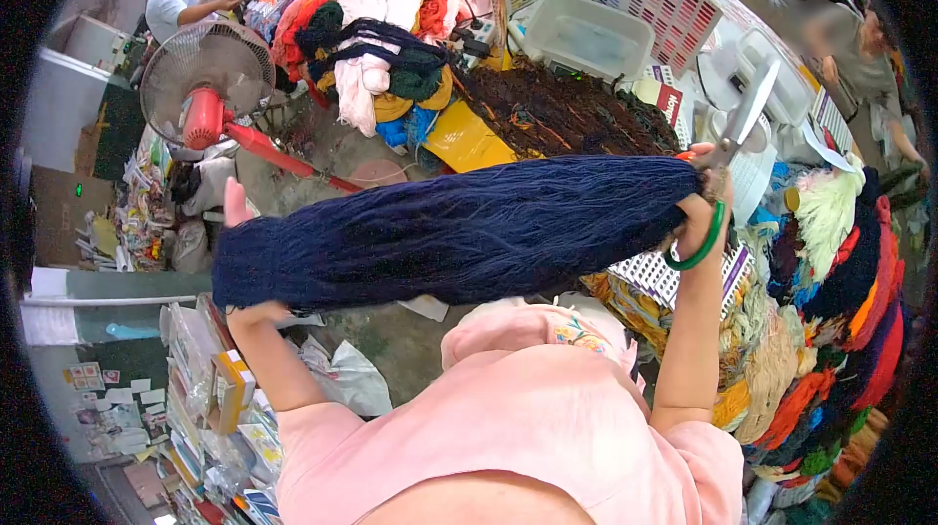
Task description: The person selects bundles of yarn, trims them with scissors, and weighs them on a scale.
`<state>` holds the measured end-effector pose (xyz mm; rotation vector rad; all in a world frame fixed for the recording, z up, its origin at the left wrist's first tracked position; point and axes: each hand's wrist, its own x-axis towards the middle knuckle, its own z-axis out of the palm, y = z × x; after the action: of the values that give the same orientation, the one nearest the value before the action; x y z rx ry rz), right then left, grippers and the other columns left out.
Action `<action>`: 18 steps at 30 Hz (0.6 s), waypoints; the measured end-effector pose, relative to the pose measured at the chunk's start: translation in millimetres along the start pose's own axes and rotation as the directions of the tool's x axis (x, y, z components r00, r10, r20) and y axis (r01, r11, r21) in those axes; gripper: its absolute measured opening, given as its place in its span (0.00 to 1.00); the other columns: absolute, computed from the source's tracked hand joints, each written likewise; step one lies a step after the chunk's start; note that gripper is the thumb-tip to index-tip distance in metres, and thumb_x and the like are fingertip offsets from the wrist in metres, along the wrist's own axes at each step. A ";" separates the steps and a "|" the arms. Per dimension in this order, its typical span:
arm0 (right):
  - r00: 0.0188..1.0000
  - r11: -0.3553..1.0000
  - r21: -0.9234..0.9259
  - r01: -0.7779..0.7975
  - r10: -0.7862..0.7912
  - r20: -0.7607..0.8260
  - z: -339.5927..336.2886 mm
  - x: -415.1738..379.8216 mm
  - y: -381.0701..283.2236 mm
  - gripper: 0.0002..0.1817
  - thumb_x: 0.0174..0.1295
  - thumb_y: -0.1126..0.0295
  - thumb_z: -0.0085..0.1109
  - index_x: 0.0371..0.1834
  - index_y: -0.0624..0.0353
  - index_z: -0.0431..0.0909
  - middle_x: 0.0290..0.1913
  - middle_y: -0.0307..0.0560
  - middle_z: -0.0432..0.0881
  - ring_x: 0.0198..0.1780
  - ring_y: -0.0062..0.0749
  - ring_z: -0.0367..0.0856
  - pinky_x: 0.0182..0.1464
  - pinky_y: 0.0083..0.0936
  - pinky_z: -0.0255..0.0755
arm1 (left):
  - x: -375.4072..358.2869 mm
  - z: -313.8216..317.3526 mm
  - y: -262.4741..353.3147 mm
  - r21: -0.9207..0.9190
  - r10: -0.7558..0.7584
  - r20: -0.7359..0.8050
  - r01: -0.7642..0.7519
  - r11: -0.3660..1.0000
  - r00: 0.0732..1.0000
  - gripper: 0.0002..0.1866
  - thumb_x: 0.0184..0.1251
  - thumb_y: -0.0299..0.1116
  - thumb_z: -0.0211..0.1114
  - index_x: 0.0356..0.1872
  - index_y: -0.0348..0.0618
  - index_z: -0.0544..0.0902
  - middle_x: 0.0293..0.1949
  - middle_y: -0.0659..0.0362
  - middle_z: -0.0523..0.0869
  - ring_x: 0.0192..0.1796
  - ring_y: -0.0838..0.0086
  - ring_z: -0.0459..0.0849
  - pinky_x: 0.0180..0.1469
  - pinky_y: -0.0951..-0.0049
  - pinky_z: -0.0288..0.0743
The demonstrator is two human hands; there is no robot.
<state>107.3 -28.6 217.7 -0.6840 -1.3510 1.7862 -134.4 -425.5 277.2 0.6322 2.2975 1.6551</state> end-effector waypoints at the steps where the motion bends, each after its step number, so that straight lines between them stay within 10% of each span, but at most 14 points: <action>1: 0.999 1.000 -0.003 0.007 -0.007 0.052 -10.1 3.3 12.8 0.24 0.33 0.84 0.50 0.40 0.59 0.65 0.31 0.38 0.70 0.33 0.22 0.70 0.36 0.15 0.65 | 5.3 19.2 19.3 0.100 0.467 0.017 -0.466 0.879 0.884 0.51 0.40 0.56 0.62 0.61 0.40 0.45 0.63 0.51 0.46 0.64 0.62 0.47 0.61 0.63 0.45; 3: 0.997 0.998 -0.038 -0.049 0.051 0.057 -6.7 1.3 30.4 0.28 0.30 0.87 0.46 0.43 0.59 0.63 0.32 0.37 0.68 0.36 0.20 0.67 0.41 0.13 0.62 | 8.9 51.9 33.1 -0.660 0.609 -0.163 -0.545 0.517 0.776 0.55 0.35 0.60 0.63 0.61 0.39 0.44 0.63 0.52 0.46 0.64 0.58 0.45 0.62 0.57 0.40; 5: 0.988 0.999 0.042 -0.031 0.024 0.155 -8.4 -6.6 47.8 0.32 0.32 0.85 0.47 0.48 0.57 0.59 0.35 0.41 0.68 0.41 0.26 0.68 0.44 0.19 0.63 | 18.6 68.1 27.6 -0.904 0.470 -0.337 -0.420 0.080 0.816 0.48 0.42 0.53 0.62 0.59 0.35 0.47 0.61 0.52 0.51 0.64 0.64 0.48 0.62 0.60 0.42; 6: 0.988 0.986 0.130 -0.102 0.085 0.126 -11.0 -12.2 51.7 0.32 0.35 0.84 0.47 0.50 0.58 0.58 0.35 0.42 0.68 0.43 0.28 0.68 0.46 0.23 0.63 | 27.7 77.6 17.5 -0.910 0.357 -0.405 -0.330 -0.253 0.842 0.43 0.46 0.49 0.62 0.57 0.34 0.51 0.61 0.52 0.54 0.63 0.66 0.50 0.63 0.62 0.43; 9: 0.992 0.995 0.046 -0.093 0.089 0.087 -8.6 -29.7 51.7 0.29 0.42 0.80 0.50 0.52 0.57 0.58 0.34 0.41 0.68 0.39 0.25 0.67 0.43 0.22 0.65 | 48.2 115.9 1.5 -0.856 0.275 -0.180 -0.013 -0.517 0.945 0.15 0.57 0.39 0.53 0.40 0.40 0.74 0.49 0.58 0.73 0.51 0.73 0.70 0.56 0.65 0.57; 12: 0.961 0.972 0.013 -0.236 0.231 0.155 -10.0 -52.1 52.4 0.20 0.51 0.77 0.47 0.50 0.59 0.60 0.30 0.37 0.67 0.31 0.19 0.67 0.30 0.15 0.66 | 48.8 171.7 31.8 -0.996 0.417 0.022 0.057 -0.071 0.909 0.19 0.60 0.45 0.47 0.41 0.41 0.75 0.48 0.62 0.74 0.50 0.72 0.72 0.55 0.69 0.60; 13: 0.935 0.949 0.061 -0.310 0.292 0.199 -3.6 -61.5 43.7 0.18 0.53 0.75 0.46 0.49 0.61 0.60 0.28 0.38 0.68 0.28 0.18 0.68 0.24 0.13 0.65 | 42.3 192.9 54.0 -0.997 0.251 -0.020 -0.001 -0.072 0.968 0.24 0.60 0.48 0.45 0.46 0.38 0.71 0.51 0.57 0.71 0.55 0.70 0.67 0.56 0.66 0.58; 15: 0.847 0.881 0.081 -0.467 0.419 0.328 -4.3 -74.6 47.8 0.15 0.56 0.71 0.41 0.47 0.60 0.61 0.34 0.41 0.71 0.34 0.21 0.72 0.34 0.17 0.68 | 49.4 220.4 73.2 -0.924 0.452 -0.004 -0.176 0.340 0.892 0.29 0.60 0.51 0.43 0.51 0.34 0.65 0.56 0.51 0.63 0.59 0.67 0.60 0.59 0.63 0.51; 16: 0.816 0.857 0.088 -0.508 0.446 0.368 3.0 -80.4 33.3 0.15 0.56 0.70 0.41 0.47 0.60 0.61 0.35 0.41 0.71 0.34 0.21 0.72 0.36 0.18 0.68 | 74.7 223.3 59.0 -0.445 0.372 -0.087 -0.370 0.815 0.924 0.37 0.54 0.57 0.48 0.54 0.33 0.61 0.58 0.45 0.57 0.60 0.65 0.58 0.61 0.65 0.49; 17: 0.846 0.858 0.194 -0.475 0.385 0.369 9.3 -88.0 34.3 0.14 0.57 0.68 0.43 0.45 0.61 0.62 0.28 0.40 0.70 0.26 0.19 0.69 0.26 0.17 0.66 | 69.8 219.0 69.5 0.277 0.747 0.245 -0.783 0.557 0.618 0.37 0.54 0.57 0.47 0.54 0.31 0.60 0.59 0.45 0.56 0.59 0.66 0.61 0.58 0.68 0.54; 18: 0.749 0.775 0.214 -0.594 0.437 0.497 9.0 -91.3 24.1 0.14 0.58 0.66 0.43 0.45 0.61 0.62 0.28 0.39 0.70 0.29 0.20 0.69 0.30 0.17 0.67 | 73.0 219.0 67.7 0.467 0.685 0.377 -0.767 0.441 0.623 0.35 0.56 0.55 0.46 0.52 0.30 0.62 0.59 0.45 0.57 0.57 0.65 0.64 0.54 0.71 0.57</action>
<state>144.3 -112.7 193.9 -0.5157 -1.0888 2.6953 -89.7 -189.2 273.0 2.0809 2.5891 0.9562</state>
